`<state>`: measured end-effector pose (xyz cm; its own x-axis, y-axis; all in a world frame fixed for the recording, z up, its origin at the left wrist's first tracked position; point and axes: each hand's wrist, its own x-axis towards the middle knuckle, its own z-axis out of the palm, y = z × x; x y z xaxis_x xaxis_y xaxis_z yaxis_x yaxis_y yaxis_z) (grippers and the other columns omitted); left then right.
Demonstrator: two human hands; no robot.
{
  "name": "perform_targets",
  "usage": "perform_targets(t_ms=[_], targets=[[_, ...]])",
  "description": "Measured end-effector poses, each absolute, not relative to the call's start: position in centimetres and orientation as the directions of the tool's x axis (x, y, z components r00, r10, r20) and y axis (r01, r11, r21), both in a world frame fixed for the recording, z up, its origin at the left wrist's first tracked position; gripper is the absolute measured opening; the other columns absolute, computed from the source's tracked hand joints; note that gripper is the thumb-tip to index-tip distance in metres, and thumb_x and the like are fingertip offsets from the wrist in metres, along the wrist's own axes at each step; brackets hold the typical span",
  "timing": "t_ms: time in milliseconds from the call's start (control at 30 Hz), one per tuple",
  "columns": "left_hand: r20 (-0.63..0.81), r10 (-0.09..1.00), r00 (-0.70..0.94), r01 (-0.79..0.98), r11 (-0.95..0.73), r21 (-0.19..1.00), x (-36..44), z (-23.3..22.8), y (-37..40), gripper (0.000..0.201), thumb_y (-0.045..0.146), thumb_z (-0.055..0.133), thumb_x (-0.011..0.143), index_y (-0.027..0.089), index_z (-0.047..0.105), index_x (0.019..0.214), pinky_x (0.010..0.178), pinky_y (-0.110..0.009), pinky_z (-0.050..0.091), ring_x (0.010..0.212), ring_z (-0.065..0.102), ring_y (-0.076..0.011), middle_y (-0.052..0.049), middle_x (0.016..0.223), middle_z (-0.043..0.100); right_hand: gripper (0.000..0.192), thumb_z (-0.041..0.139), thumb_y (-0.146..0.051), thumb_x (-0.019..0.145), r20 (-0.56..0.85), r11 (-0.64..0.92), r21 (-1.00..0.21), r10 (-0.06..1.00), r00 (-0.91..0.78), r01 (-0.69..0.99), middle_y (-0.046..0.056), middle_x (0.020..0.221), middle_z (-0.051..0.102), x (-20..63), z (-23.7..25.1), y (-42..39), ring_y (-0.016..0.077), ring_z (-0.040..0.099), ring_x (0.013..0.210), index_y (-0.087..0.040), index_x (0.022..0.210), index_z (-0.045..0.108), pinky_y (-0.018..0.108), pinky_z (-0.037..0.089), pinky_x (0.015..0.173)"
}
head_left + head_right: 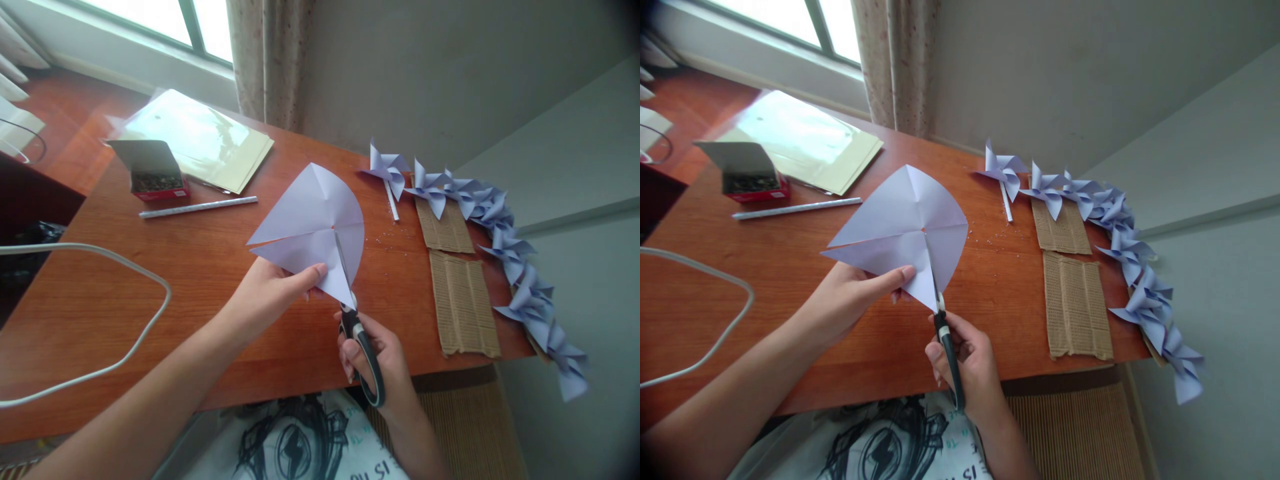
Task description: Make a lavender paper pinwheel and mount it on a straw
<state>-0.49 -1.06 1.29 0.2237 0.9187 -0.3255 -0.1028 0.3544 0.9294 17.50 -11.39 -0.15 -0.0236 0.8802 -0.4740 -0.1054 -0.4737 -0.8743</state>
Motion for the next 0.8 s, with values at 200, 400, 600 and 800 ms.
perform_targets(t_ms=[200,400,600,800], targets=[[-0.316,0.918,0.241,-0.093,0.346,0.933,-0.57,1.47,-1.0,0.024,0.035,0.074,0.079,0.016,0.065,0.067,0.057,-0.024,0.046,0.059,0.06,-0.0154,-0.002,0.061,0.066,0.052,0.08,-0.053,0.079,-0.438,-0.447,-0.881,0.894,-0.094,-0.154,-0.003,0.068,0.058,18.0,-0.78,-11.65,0.0065,0.046,0.048,-0.017,0.114,0.067,0.018,0.04,0.044],[-0.336,0.917,0.214,-0.078,0.359,0.93,-0.53,1.5,-1.07,0.022,0.035,0.074,0.078,0.017,0.065,0.069,0.056,-0.024,0.045,0.06,0.061,-0.0164,-0.002,0.062,0.066,0.058,0.079,-0.059,0.077,-0.427,-0.435,-0.887,0.9,-0.084,-0.153,-0.001,0.068,0.058,17.78,-0.46,-11.74,0.0075,0.046,0.049,-0.017,0.114,0.068,0.019,0.041,0.044],[-0.338,0.913,0.23,-0.096,0.367,0.925,-0.54,1.29,-1.22,0.024,0.035,0.076,0.078,0.017,0.065,0.068,0.057,-0.024,0.046,0.06,0.06,-0.0159,-0.001,0.062,0.066,0.055,0.078,-0.059,0.079,-0.423,-0.435,-0.887,0.9,-0.105,-0.153,-0.002,0.067,0.057,17.79,-0.47,-11.45,0.0082,0.048,0.048,-0.017,0.113,0.067,0.019,0.041,0.043],[-0.341,0.897,0.279,-0.11,0.383,0.917,-0.67,1.19,-1.12,0.024,0.032,0.077,0.079,0.016,0.065,0.064,0.056,-0.022,0.045,0.059,0.06,-0.014,0.0,0.06,0.066,0.051,0.076,-0.056,0.082,-0.407,-0.414,-0.902,0.91,-0.077,-0.124,-0.002,0.067,0.057,17.54,-0.32,-11.3,0.009,0.048,0.05,-0.017,0.114,0.068,0.021,0.043,0.046]])
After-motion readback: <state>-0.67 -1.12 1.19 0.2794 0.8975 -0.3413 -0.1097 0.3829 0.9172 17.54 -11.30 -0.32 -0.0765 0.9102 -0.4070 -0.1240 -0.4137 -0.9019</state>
